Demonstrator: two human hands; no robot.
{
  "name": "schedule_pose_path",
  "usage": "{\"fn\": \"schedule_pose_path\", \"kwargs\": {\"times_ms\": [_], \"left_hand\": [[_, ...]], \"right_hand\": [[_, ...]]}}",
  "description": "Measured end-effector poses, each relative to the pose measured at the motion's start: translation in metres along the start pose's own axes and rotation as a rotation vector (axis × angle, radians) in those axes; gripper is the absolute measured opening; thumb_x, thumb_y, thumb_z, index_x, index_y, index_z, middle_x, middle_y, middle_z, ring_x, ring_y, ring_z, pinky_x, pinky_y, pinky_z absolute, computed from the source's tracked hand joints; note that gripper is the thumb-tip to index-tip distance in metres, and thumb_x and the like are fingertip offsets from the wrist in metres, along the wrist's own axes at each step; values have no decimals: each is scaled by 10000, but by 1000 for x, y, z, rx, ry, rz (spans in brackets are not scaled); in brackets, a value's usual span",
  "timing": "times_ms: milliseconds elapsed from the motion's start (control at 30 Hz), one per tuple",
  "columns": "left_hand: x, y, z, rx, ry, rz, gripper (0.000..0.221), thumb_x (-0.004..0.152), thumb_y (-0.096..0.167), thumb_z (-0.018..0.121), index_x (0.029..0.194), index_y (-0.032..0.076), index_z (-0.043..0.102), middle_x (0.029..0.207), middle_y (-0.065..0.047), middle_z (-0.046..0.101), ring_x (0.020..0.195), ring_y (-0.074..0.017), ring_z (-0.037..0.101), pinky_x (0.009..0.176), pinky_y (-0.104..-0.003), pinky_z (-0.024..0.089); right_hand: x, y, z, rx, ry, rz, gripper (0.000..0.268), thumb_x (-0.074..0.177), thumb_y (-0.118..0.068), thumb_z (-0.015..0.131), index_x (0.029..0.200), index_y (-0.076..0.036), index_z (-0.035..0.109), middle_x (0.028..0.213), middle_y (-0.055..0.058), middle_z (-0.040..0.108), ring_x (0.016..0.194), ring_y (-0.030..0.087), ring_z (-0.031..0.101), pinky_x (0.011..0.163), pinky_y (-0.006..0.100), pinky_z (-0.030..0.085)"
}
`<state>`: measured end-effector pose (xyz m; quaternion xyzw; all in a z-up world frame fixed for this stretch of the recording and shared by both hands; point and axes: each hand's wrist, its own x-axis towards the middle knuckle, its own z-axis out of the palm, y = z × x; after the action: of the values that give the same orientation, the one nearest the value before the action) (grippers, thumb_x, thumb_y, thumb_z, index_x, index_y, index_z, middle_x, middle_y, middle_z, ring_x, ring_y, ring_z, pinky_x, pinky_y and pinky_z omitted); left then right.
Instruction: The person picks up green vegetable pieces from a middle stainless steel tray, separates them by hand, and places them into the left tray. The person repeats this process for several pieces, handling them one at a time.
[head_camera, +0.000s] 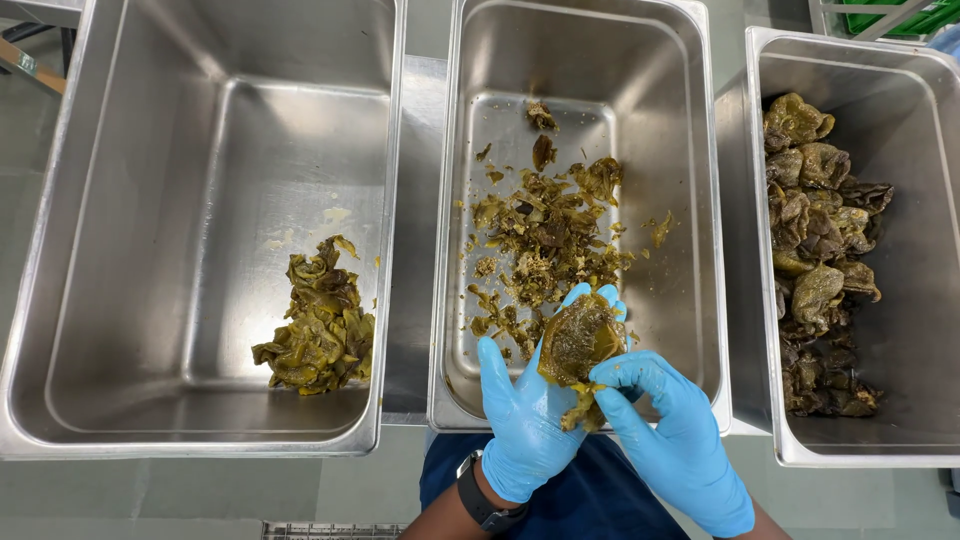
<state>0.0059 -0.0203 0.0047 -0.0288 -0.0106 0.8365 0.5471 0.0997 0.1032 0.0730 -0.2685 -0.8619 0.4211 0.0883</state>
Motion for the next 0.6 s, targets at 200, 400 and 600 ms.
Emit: {"fn": "schedule_pose_path", "kwargs": {"times_ms": [200,400,600], "left_hand": [[-1,-15,-21,541,61,161,819,1048,633,363,1636,69,281,1543,-155,462,1385,-286,484,1226,-449,397],[6,-8,16,170,-45,218,770,1098,558,244,1619,-4,317,1464,-153,544,1289,-262,567,1145,-408,428],[0,-19,-21,869,11,373,613,1155,439,343,1546,-35,343,1476,-175,543,1299,-278,573,1210,-415,422]], "right_hand": [[0,35,4,458,-150,420,182,906,-94,681,1059,-3,720,943,56,734,812,95,688,706,288,620],[1,29,16,568,-138,423,171,916,-83,686,1063,4,685,929,76,734,830,104,687,732,304,624],[2,14,18,52,-23,18,254,819,-93,806,1052,-65,708,880,26,750,786,100,711,724,276,595]]}}
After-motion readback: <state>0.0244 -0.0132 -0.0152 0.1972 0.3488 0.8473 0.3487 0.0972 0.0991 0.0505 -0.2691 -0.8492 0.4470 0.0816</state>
